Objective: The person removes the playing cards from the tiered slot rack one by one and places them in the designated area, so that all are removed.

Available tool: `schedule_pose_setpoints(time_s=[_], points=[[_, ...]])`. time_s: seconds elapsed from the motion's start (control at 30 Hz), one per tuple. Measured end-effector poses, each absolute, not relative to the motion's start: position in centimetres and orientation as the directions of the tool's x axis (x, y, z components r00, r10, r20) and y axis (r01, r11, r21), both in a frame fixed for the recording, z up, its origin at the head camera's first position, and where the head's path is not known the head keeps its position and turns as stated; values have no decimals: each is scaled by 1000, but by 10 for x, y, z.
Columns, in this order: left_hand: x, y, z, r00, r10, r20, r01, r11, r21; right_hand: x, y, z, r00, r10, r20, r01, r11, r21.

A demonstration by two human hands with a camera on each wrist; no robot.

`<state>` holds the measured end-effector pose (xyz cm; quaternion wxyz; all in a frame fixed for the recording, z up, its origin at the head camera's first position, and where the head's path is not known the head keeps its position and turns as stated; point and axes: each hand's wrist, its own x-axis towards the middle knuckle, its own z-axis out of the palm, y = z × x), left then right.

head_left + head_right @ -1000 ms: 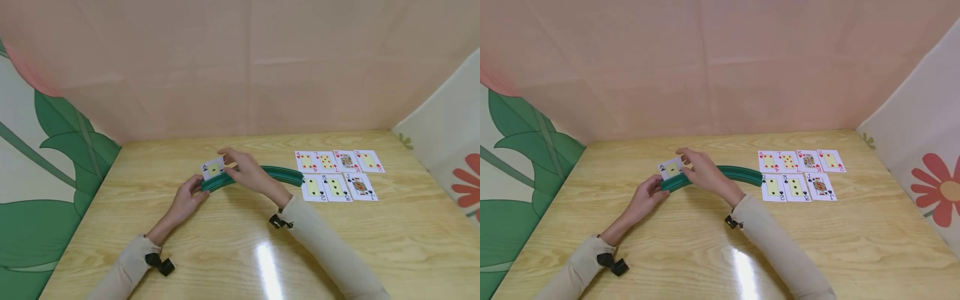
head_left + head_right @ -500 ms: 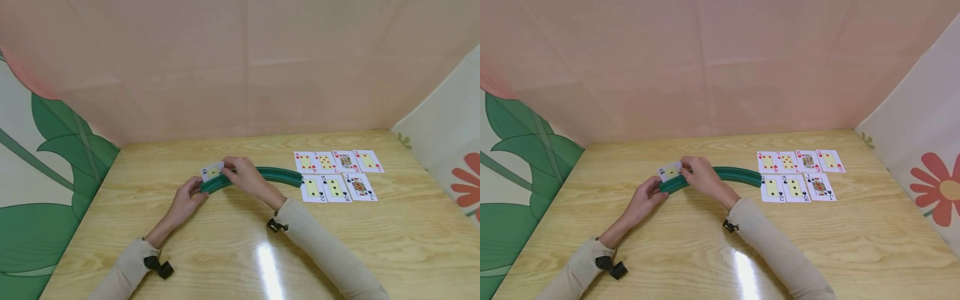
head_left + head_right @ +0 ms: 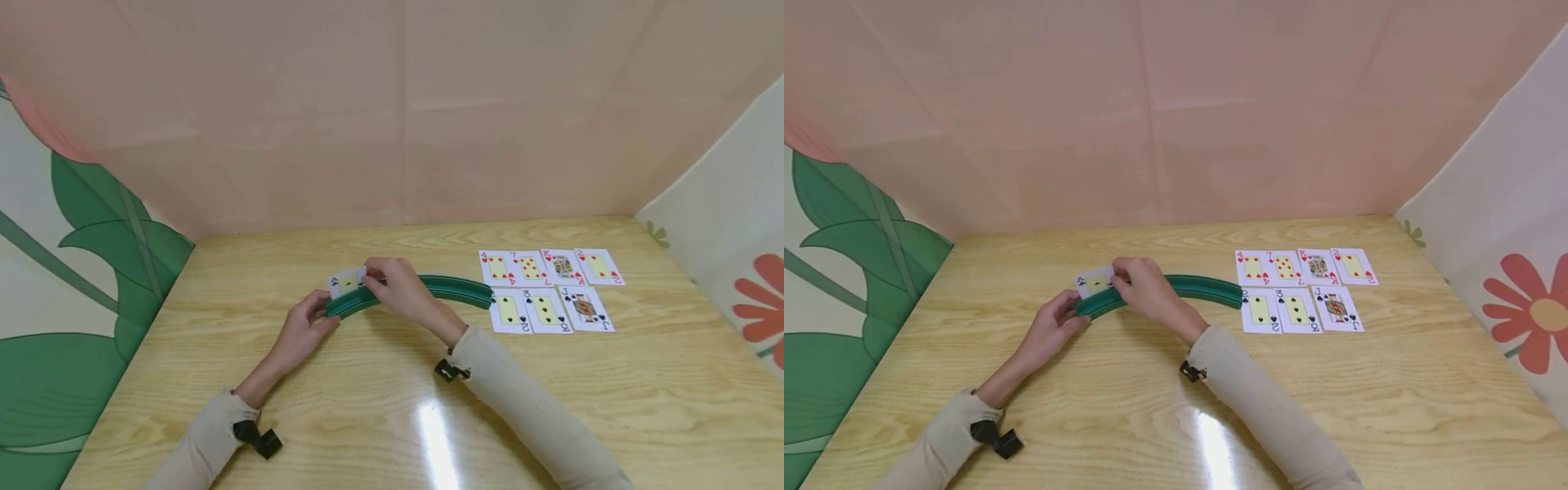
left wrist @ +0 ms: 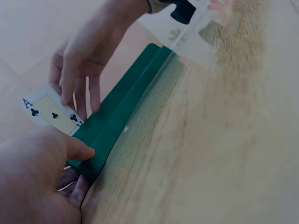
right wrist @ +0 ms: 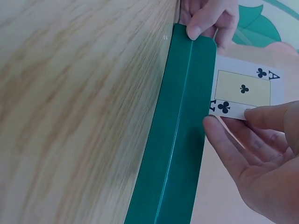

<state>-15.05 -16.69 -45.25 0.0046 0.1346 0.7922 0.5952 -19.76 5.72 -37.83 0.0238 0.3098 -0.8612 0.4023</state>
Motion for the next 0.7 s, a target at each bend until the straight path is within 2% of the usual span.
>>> schedule_pose_setpoints(time_s=[0.7], points=[[-151,-166,-454,-960,218,174,229,259,938,-196,63,-368,-798,-519,308,-557,436,-707]])
